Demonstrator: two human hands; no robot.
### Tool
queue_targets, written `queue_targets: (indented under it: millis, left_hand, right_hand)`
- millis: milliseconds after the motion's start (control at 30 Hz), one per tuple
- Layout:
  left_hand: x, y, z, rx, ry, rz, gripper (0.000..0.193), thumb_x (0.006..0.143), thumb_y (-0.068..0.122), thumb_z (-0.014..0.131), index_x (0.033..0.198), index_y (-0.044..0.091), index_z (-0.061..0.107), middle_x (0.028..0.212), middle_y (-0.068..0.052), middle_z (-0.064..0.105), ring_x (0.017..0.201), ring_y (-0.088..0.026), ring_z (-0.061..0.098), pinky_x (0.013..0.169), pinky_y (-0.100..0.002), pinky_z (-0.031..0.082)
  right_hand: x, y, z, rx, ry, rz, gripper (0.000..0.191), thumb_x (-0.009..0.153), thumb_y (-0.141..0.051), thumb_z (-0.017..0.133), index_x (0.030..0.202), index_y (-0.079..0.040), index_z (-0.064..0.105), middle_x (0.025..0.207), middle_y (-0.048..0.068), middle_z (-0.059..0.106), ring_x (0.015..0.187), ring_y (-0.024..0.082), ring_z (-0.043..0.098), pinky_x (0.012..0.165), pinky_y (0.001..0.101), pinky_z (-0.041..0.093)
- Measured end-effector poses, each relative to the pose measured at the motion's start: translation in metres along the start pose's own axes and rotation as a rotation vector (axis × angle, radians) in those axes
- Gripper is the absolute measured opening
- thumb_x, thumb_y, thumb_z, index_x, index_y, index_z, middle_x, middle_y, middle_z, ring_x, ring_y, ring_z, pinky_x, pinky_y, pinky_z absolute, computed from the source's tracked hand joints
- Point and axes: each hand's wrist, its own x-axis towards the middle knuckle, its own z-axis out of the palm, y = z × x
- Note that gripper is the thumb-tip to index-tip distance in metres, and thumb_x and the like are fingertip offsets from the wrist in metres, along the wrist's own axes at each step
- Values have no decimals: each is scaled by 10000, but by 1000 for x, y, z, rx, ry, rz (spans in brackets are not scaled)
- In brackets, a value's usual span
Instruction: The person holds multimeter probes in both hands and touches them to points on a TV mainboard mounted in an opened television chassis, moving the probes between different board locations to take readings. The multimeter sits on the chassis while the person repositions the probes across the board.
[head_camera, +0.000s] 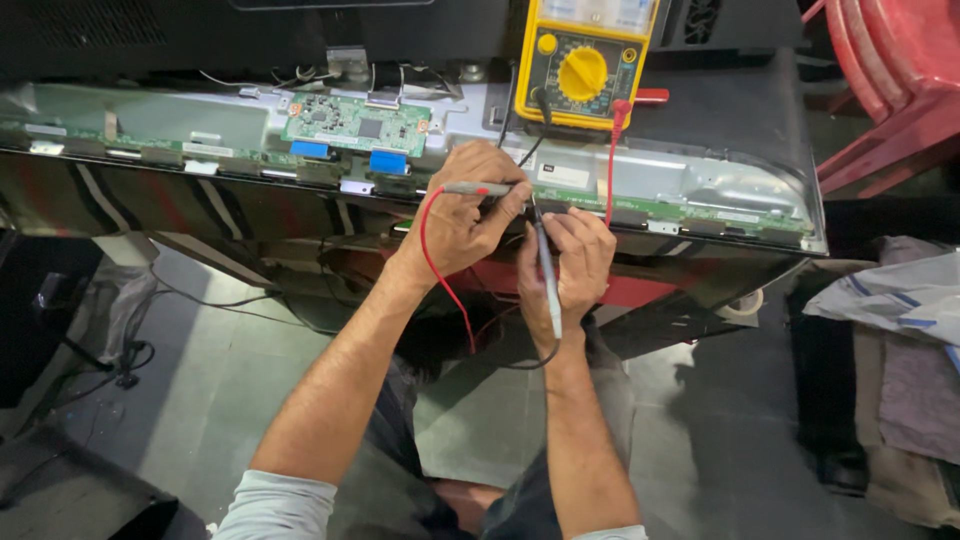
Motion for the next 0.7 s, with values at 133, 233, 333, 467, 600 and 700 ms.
queue_targets:
  millis: [133, 233, 333, 467, 600, 700]
  left_hand:
    - [0, 1, -1, -11, -1, 3, 106, 975, 65, 724, 980, 34, 622, 961, -110, 664, 972, -322, 652, 962, -431, 491]
    - [1, 2, -1, -8, -3, -3, 105, 969, 62, 728, 974, 34, 626, 953, -109, 668, 968, -325, 652, 947, -429, 490]
    - [1, 2, 0, -2, -1, -2, 104, 973, 55, 724, 978, 34, 622, 960, -109, 667, 976, -324, 651, 961, -432, 492]
    - [0, 2, -1, -2, 1, -5, 110, 969, 55, 728, 983, 34, 621, 962, -110, 667, 979, -324, 649, 958, -433, 491]
    - [1, 3, -1, -7, -1, -9, 112, 971, 54, 729, 980, 35, 619, 962, -108, 668, 979, -321, 650, 956, -428, 493]
    - [1, 3, -1, -8, 2, -3, 112, 969, 53, 729, 978, 35, 619, 961, -107, 670, 976, -320, 649, 953, -427, 490]
  right_hand:
    - [2, -3, -2, 7, 1, 4, 275, 854, 66, 828, 1081, -8, 692, 1099, 127, 685, 1145, 344, 641, 1023, 435, 532]
    - [3, -5, -2, 3, -3, 3, 275, 844, 63, 826, 1077, -4, 695, 1093, 131, 686, 1141, 347, 641, 1020, 438, 529]
    - [4, -5, -2, 0, 2, 3, 277, 846, 62, 826, 1080, -5, 694, 1097, 133, 685, 1143, 349, 640, 1023, 439, 528]
    - [4, -5, -2, 4, 1, 0, 279, 846, 60, 826, 1081, -5, 691, 1097, 133, 683, 1143, 350, 639, 1021, 440, 526]
    - [4, -5, -3, 1, -9, 4, 280, 847, 63, 823, 1084, -5, 690, 1097, 131, 684, 1146, 351, 640, 1024, 438, 525]
    - [4, -5, -2, 2, -5, 5, 279, 846, 63, 824, 1080, -9, 691, 1100, 131, 685, 1147, 349, 642, 1025, 436, 527]
